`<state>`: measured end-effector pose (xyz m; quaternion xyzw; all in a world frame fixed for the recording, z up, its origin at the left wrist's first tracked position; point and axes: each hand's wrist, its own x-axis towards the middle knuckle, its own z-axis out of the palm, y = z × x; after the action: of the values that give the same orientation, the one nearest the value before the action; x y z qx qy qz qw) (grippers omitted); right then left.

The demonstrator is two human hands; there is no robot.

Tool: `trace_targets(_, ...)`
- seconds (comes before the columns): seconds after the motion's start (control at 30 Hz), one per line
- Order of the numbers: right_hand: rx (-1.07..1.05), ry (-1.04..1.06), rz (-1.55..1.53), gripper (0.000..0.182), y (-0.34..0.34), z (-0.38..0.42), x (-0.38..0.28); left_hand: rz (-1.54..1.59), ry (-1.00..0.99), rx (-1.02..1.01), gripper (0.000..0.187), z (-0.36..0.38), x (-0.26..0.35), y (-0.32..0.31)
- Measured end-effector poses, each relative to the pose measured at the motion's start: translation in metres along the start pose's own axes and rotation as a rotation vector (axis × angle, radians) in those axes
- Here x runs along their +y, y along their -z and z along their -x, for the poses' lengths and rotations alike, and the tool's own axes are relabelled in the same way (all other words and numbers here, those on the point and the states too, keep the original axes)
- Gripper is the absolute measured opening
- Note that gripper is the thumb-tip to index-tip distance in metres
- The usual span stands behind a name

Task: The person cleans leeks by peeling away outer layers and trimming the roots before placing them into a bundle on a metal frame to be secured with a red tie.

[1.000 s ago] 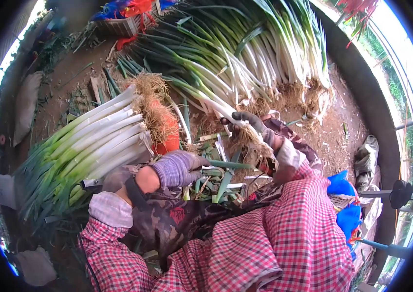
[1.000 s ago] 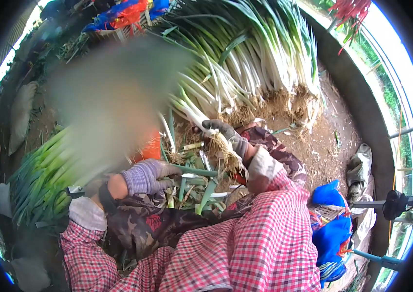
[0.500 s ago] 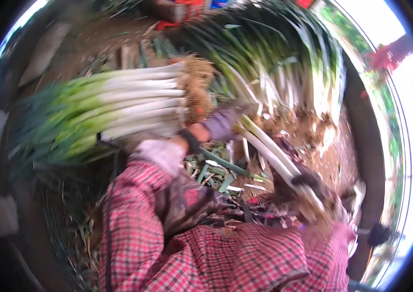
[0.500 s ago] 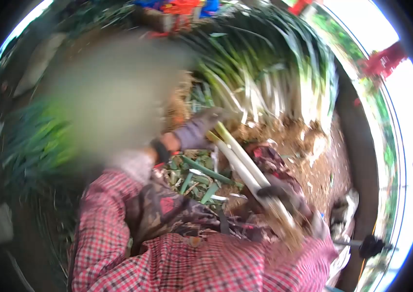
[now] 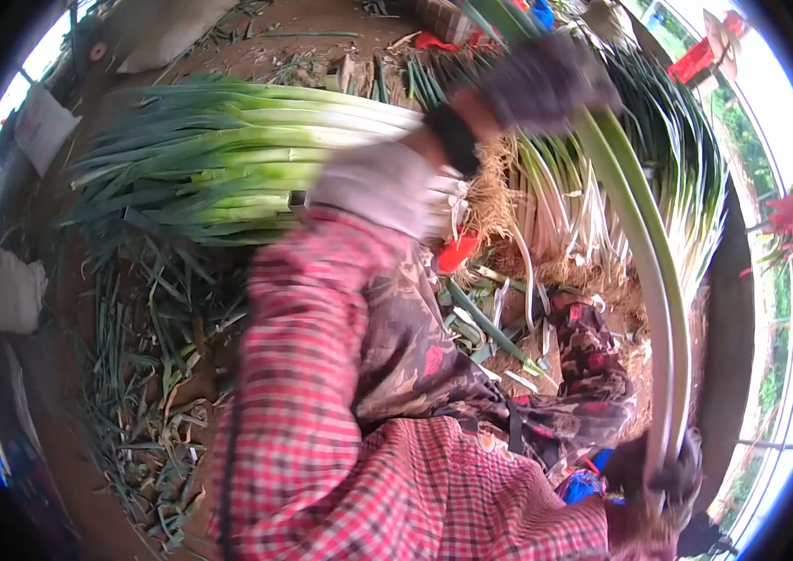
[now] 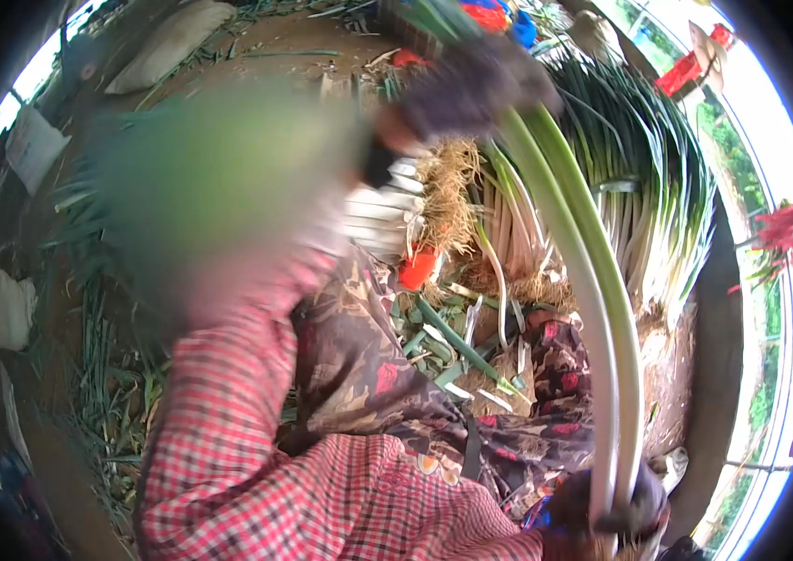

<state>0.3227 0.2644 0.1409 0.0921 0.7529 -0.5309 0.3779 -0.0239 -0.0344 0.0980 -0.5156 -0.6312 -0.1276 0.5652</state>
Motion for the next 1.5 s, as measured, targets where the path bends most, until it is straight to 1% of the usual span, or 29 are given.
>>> trace_targets(0.07,-0.041,0.126,0.168,0.044,0.005,-0.032,-0.011,0.415,0.187,-0.161,0.028,0.007,-0.043,0.045)
trace_targets(0.1,-0.055,0.219,0.221,0.044,0.009,-0.063,-0.023,-0.408,-0.060,-0.249,0.026,-0.035,-0.039,0.130)
trace_targets(0.13,0.025,0.290,0.124,0.052,0.004,-0.095,-0.032,-0.462,-0.007,-0.318,0.025,-0.038,-0.040,0.164)
trace_targets(0.17,-0.019,0.552,-0.090,0.059,-0.010,-0.128,-0.050,-0.509,-0.027,-0.290,0.026,-0.024,-0.057,0.192)
trace_targets(0.2,-0.031,0.643,0.009,0.070,-0.006,-0.169,-0.051,-0.652,-0.017,-0.485,0.023,-0.016,-0.064,0.228)
trace_targets(0.23,0.358,0.992,0.747,0.075,-0.022,-0.186,-0.084,-0.794,-0.008,-0.684,0.032,-0.011,-0.063,0.267)
trace_targets(0.27,0.424,1.147,0.884,0.080,-0.028,-0.214,-0.103,-0.939,0.001,-0.886,0.046,-0.005,-0.062,0.299)
trace_targets(0.3,0.474,1.382,0.861,0.076,-0.042,-0.245,-0.120,-0.966,0.181,-0.966,0.042,0.008,-0.054,0.311)
trace_targets(0.33,0.427,1.329,0.756,0.070,-0.057,-0.280,-0.131,-1.005,0.358,-1.040,0.040,0.022,-0.047,0.322)
trace_targets(0.37,0.457,1.203,0.800,0.060,-0.073,-0.306,-0.141,-1.093,0.515,-1.166,0.038,0.028,-0.041,0.330)
trace_targets(0.4,0.448,1.292,0.762,0.050,-0.084,-0.334,-0.147,-1.123,0.401,-1.116,0.036,0.055,-0.046,0.342)
trace_targets(0.43,0.453,1.203,0.816,0.045,-0.096,-0.359,-0.150,-1.148,0.288,-1.063,0.035,0.088,-0.050,0.349)
trace_targets(0.47,0.462,1.194,0.932,0.044,-0.104,-0.376,-0.150,-1.096,0.344,-1.095,0.037,0.113,-0.048,0.351)
trace_targets(0.53,0.471,0.907,1.093,0.047,-0.120,-0.407,-0.150,-0.986,0.521,-1.185,0.039,0.165,-0.039,0.335)
trace_targets(0.57,0.547,0.953,1.116,0.044,-0.120,-0.428,-0.137,-0.927,0.638,-1.241,0.040,0.193,-0.033,0.321)
trace_targets(0.63,0.702,1.039,1.156,0.040,-0.112,-0.462,-0.106,-0.757,0.782,-1.403,0.041,0.274,-0.025,0.290)
trace_targets(0.67,0.636,0.927,1.164,0.039,-0.111,-0.460,-0.107,-0.722,0.790,-1.336,0.040,0.272,-0.020,0.287)
trace_targets(0.73,0.660,0.879,1.133,0.040,-0.113,-0.461,-0.108,-0.645,0.803,-1.208,0.039,0.265,-0.007,0.285)
trace_targets(0.8,0.643,0.903,1.079,0.041,-0.108,-0.471,-0.103,-0.627,0.770,-1.234,0.038,0.262,-0.009,0.285)
trace_targets(0.83,0.553,0.742,1.171,0.055,-0.109,-0.460,-0.114,-0.638,0.750,-1.235,0.037,0.261,-0.011,0.283)
trace_targets(0.93,0.438,0.880,1.084,0.076,-0.124,-0.439,-0.124,-0.687,0.713,-1.228,0.035,0.272,-0.012,0.280)
trace_targets(0.97,0.410,0.880,1.130,0.092,-0.132,-0.436,-0.134,-0.708,0.703,-1.223,0.034,0.276,-0.013,0.279)
trace_targets(1.07,0.511,0.933,1.237,0.088,-0.157,-0.466,-0.141,-0.680,0.663,-1.205,0.032,0.276,-0.015,0.280)
trace_targets(1.17,0.559,0.849,1.250,0.087,-0.165,-0.476,-0.139,-0.623,0.662,-1.307,0.033,0.269,-0.021,0.278)
trace_targets(1.27,0.523,0.767,1.276,0.088,-0.164,-0.475,-0.142,-0.412,0.825,-1.183,0.040,0.258,-0.021,0.283)
trace_targets(1.37,0.560,0.780,1.263,0.087,-0.165,-0.478,-0.139,-0.423,0.795,-1.138,0.051,0.278,-0.020,0.288)
trace_targets(1.47,0.597,0.818,1.236,0.087,-0.166,-0.483,-0.137,-0.362,0.680,-1.111,0.055,0.294,-0.018,0.284)
trace_targets(1.5,0.614,0.827,1.222,0.087,-0.167,-0.485,-0.136,-0.359,0.703,-1.144,0.055,0.298,-0.019,0.281)
